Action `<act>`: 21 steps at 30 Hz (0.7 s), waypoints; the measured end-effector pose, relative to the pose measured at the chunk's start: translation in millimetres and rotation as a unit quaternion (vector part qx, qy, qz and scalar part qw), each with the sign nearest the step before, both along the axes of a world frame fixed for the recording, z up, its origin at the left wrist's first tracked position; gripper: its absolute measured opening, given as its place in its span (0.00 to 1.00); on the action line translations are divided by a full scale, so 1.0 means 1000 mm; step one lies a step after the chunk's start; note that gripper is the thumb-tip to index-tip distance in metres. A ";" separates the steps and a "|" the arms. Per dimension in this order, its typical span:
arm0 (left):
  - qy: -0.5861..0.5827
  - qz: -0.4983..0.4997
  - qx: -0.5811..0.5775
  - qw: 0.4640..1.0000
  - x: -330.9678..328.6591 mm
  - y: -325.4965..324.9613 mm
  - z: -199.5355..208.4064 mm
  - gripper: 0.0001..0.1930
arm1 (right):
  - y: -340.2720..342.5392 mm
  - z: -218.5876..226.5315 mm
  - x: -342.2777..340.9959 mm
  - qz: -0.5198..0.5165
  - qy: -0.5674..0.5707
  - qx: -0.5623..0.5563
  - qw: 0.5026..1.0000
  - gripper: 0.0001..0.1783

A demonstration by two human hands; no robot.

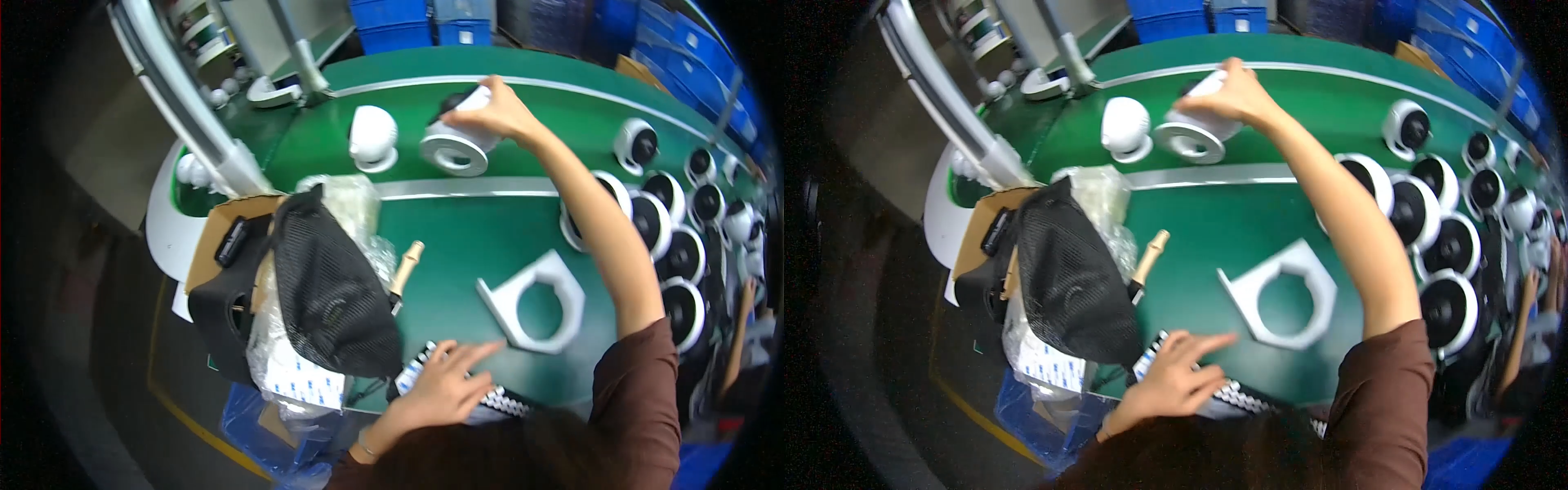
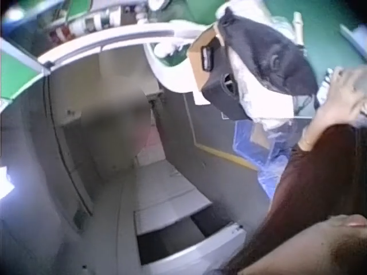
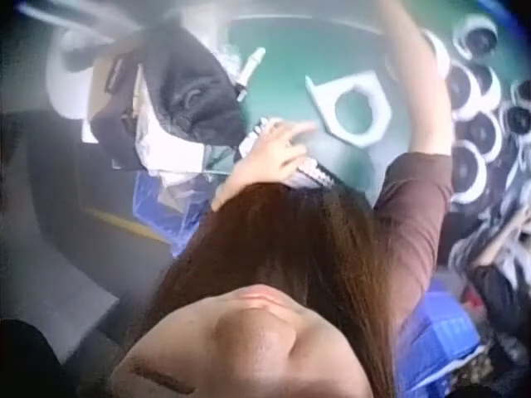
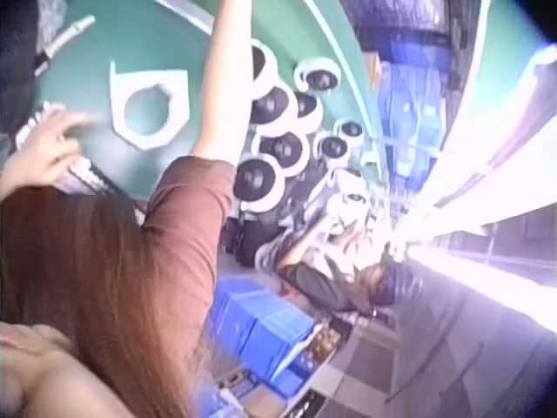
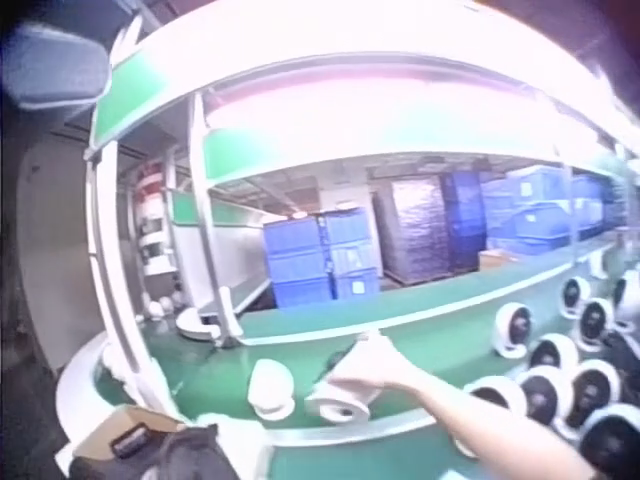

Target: Apply adhesive rubber feet/stickers to the base of security camera housings on an assembly line.

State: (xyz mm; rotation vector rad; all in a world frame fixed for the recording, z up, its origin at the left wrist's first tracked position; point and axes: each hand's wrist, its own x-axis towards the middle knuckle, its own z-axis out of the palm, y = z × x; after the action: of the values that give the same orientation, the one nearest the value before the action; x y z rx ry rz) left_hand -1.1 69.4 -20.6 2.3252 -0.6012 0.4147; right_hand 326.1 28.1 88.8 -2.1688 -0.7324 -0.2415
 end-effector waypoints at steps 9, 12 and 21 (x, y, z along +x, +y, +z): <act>-0.040 0.011 -0.003 0.999 -0.017 -0.026 0.024 0.06 | -0.145 -0.010 -0.133 0.157 0.290 -0.122 0.936 0.26; 0.037 -0.007 -0.087 0.996 -0.001 -0.034 0.010 0.04 | -0.157 -0.058 -0.139 0.075 0.170 -0.107 0.977 0.35; -0.007 0.046 -0.053 0.997 -0.020 -0.036 0.012 0.05 | -0.192 -0.051 -0.186 0.193 0.060 0.029 0.979 0.37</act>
State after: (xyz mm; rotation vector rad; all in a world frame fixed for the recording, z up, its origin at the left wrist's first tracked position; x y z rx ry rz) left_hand -21.5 33.7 -8.9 2.2561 -0.4680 0.4956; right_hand 139.8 -164.1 38.1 -1.9208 -1.0420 0.0693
